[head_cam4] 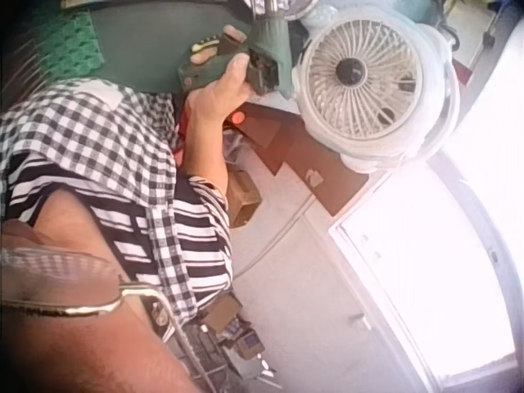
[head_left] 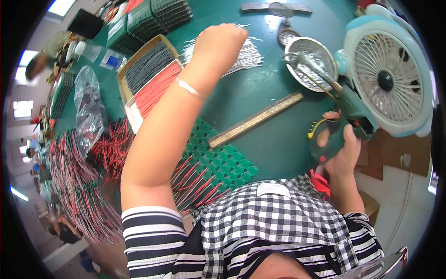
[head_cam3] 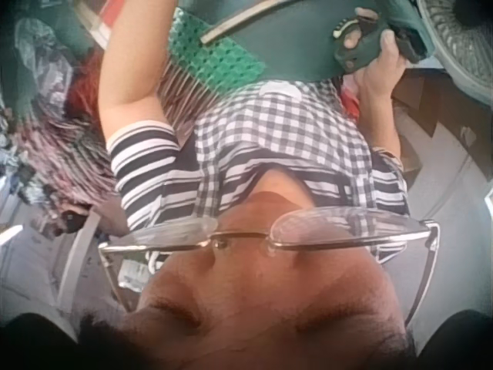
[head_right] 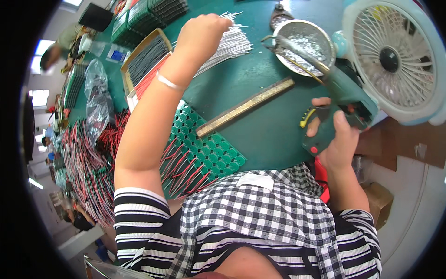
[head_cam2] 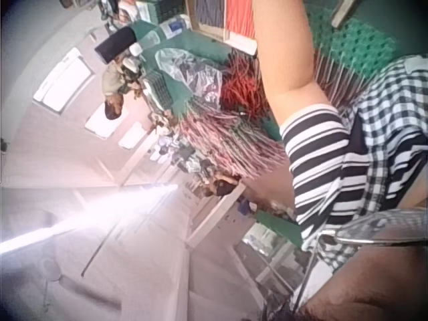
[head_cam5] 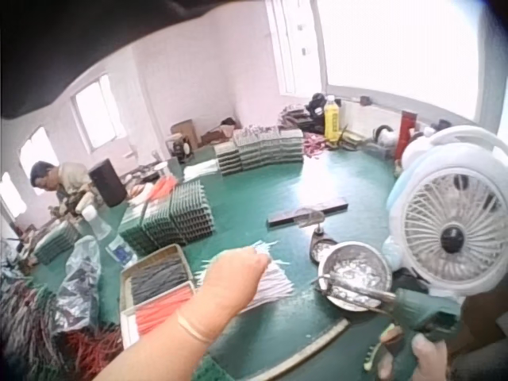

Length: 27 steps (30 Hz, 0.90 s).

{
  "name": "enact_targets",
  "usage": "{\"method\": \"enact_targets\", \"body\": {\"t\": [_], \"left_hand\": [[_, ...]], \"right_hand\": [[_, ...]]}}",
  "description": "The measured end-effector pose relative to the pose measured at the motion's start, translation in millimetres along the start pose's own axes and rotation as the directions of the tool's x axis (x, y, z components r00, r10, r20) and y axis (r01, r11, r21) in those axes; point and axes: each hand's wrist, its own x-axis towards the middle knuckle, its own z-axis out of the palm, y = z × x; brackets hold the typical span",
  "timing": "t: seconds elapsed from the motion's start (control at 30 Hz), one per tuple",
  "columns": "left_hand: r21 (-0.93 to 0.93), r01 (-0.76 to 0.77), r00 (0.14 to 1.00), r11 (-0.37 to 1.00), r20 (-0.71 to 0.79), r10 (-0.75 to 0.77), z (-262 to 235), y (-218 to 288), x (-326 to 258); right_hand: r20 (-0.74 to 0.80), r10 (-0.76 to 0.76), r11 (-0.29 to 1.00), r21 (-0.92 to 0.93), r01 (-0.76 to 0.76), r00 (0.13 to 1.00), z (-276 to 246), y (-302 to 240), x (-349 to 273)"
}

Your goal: Assembling LED light components by inserting wires and using a soldering or gluing tool.

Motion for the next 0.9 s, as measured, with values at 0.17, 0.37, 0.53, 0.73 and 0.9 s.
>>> {"method": "enact_targets", "body": {"t": [0.17,0.37,0.53,0.73,0.9], "left_hand": [[-0.256,-0.137,0.982,0.957,0.092,0.165,-58,45,-39],[-0.728,0.272,0.862,0.629,0.475,0.176,-109,77,-94],[-0.743,0.446,0.851,0.499,0.524,0.019,-107,69,-128],[-0.316,0.199,0.980,0.928,0.038,-0.197,-120,31,-188],[-0.047,0.444,0.888,0.895,-0.115,-0.446,-131,11,-231]], "right_hand": [[0.110,-0.150,0.980,-0.113,0.162,0.983,13,-15,20],[0.453,-0.471,0.727,-0.286,0.624,0.757,81,13,28],[0.619,-0.345,0.723,-0.304,0.621,0.705,114,37,31],[0.869,-0.190,0.492,-0.318,0.811,0.456,118,-11,60],[0.937,0.040,0.228,-0.346,0.910,0.346,120,-73,86]]}}
